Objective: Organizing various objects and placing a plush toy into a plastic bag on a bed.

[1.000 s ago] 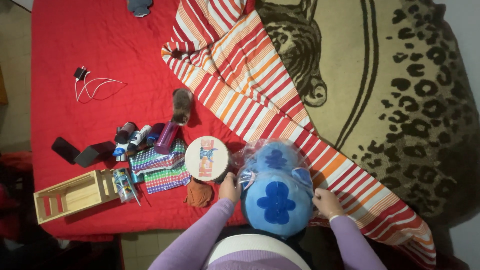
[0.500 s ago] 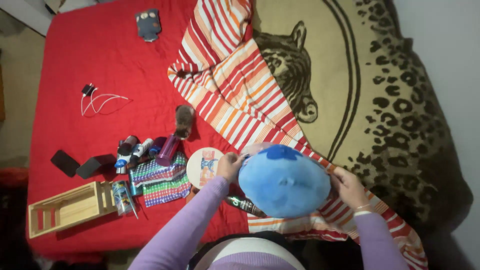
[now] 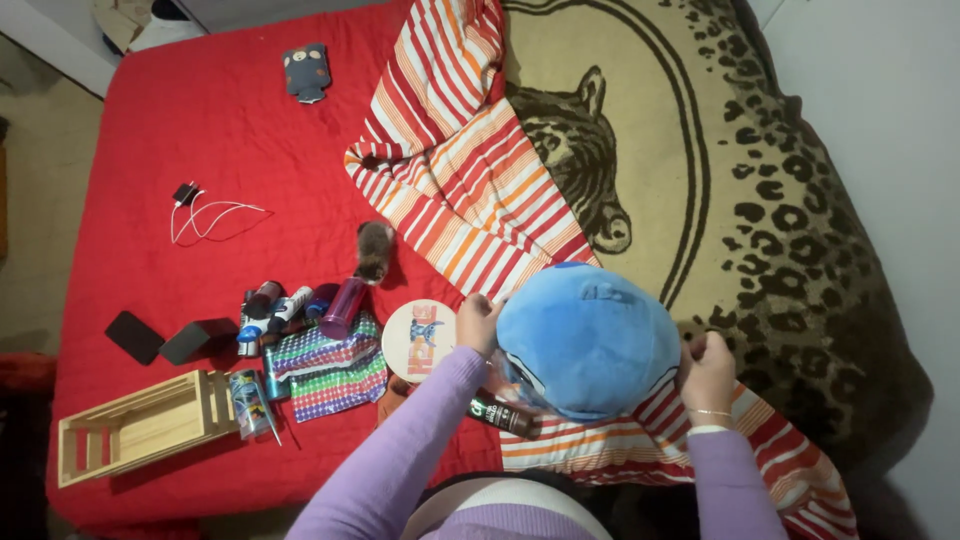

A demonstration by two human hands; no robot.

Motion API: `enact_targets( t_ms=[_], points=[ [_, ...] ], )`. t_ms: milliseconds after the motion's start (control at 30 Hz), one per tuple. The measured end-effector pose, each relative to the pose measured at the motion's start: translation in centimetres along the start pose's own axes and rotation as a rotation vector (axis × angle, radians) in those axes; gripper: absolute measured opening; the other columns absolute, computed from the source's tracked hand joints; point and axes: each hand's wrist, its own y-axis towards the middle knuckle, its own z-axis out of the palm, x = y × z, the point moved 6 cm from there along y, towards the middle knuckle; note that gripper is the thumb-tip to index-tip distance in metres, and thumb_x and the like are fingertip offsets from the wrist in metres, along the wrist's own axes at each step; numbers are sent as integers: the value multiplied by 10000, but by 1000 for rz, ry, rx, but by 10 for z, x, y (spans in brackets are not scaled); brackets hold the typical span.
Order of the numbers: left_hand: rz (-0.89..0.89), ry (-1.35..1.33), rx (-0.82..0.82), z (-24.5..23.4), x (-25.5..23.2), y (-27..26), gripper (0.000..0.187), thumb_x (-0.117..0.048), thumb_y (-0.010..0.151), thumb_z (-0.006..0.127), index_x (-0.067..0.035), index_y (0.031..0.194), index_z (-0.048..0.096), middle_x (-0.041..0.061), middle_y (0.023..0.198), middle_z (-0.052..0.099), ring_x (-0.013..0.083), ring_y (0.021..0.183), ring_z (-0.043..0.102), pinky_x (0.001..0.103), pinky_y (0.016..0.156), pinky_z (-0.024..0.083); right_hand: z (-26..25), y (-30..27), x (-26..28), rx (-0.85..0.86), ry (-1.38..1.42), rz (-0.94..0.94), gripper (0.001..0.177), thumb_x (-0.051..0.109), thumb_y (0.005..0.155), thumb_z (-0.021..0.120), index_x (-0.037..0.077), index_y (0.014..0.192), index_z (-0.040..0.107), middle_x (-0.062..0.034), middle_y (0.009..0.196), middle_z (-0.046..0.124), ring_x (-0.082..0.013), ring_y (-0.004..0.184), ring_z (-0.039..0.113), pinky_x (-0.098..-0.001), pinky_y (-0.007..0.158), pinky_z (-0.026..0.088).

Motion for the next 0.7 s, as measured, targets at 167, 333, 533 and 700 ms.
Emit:
enact_targets(
  t_ms=[167, 333, 533, 700],
  points=[
    [9, -262, 93, -11, -20, 0, 328, -291, 818, 782, -8, 870, 624, 155, 751, 716, 221, 665, 687, 365, 597, 534, -27, -10, 13, -11, 131, -86, 249, 64, 956, 699, -35, 1111, 531, -187, 952, 666, -235, 837, 631, -360, 770, 530],
    [18, -149, 50, 10, 1, 17, 306, -253, 826, 815, 14, 837, 666, 174, 772, 732, 222, 713, 713, 352, 663, 552, -20, -20, 14, -23, 207, -101, 290, 56, 968, 666, -38, 1187, 500, -182, 1101, 682, -203, 986, 676, -359, 829, 543],
    [198, -21, 70, -21, -69, -6, 284, -240, 812, 818, 3, 845, 676, 173, 802, 714, 291, 731, 721, 387, 676, 562, -45, -47, 53, -68, 78, 13, 212, 69, 1040, 606, -20, 1207, 507, -193, 998, 725, -278, 879, 700, -387, 784, 539],
    [501, 164, 119, -9, -61, -16, 115, -113, 874, 706, -29, 873, 628, 208, 865, 700, 425, 813, 684, 501, 694, 514, -28, -51, 27, -94, -67, -84, 224, 68, 1035, 612, -25, 1194, 485, -194, 947, 716, -285, 842, 710, -405, 719, 548]
  ],
)
